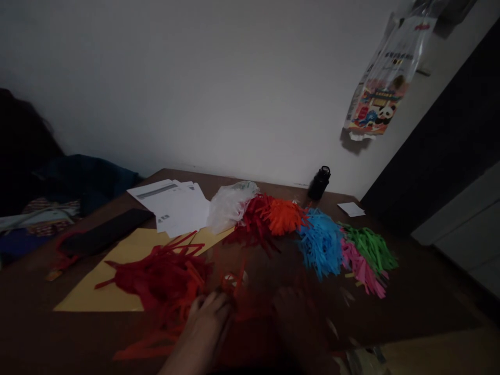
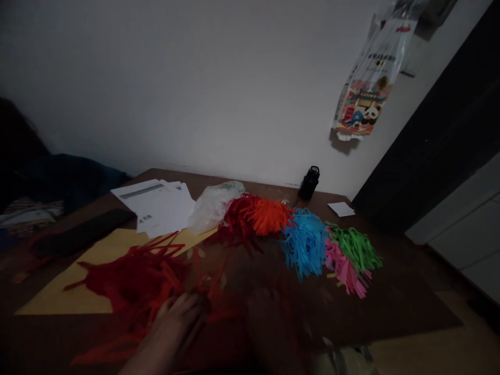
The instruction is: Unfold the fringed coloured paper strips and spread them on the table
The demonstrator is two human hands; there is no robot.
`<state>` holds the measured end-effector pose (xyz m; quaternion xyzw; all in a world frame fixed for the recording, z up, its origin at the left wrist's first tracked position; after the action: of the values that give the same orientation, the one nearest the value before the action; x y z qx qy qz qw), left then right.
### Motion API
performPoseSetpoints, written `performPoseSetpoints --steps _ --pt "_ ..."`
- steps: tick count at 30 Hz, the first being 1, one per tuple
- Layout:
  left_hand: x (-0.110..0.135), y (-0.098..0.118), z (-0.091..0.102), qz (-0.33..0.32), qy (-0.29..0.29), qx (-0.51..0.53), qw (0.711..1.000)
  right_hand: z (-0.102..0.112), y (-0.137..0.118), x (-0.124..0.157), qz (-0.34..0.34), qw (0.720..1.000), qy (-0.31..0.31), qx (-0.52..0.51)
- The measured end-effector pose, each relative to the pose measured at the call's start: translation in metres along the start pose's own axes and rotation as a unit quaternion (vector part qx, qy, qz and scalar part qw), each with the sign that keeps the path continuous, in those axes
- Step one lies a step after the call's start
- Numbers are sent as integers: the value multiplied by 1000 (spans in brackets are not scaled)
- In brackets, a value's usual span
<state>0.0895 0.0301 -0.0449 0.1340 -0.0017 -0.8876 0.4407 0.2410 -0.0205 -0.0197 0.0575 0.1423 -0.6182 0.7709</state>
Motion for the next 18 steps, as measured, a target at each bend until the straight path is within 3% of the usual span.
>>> performPoseSetpoints --steps 5,8,14,18 --pt "-10 4 9 63 -45 -62 995 -7 6 -12 -37 999 -30 26" --pt "-15 3 3 67 -30 -84 994 -2 6 -18 -57 998 -21 12" --pt "-13 4 -7 25 0 -52 998 2 -41 -18 117 980 71 -148" --pt "-9 14 2 -39 17 -4 999 -13 -42 -20 132 978 88 -133"
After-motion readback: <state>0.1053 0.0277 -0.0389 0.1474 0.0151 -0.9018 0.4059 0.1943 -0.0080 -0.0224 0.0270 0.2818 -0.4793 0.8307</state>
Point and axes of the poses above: each hand's wrist, its own x-axis away from the middle knuckle, its own z-axis out of the back of the hand, y = z × x, the point moved 10 cm from there along -x, towards the middle knuckle, and after that the axes turned 12 degrees about -x, right-handed, at the moved point
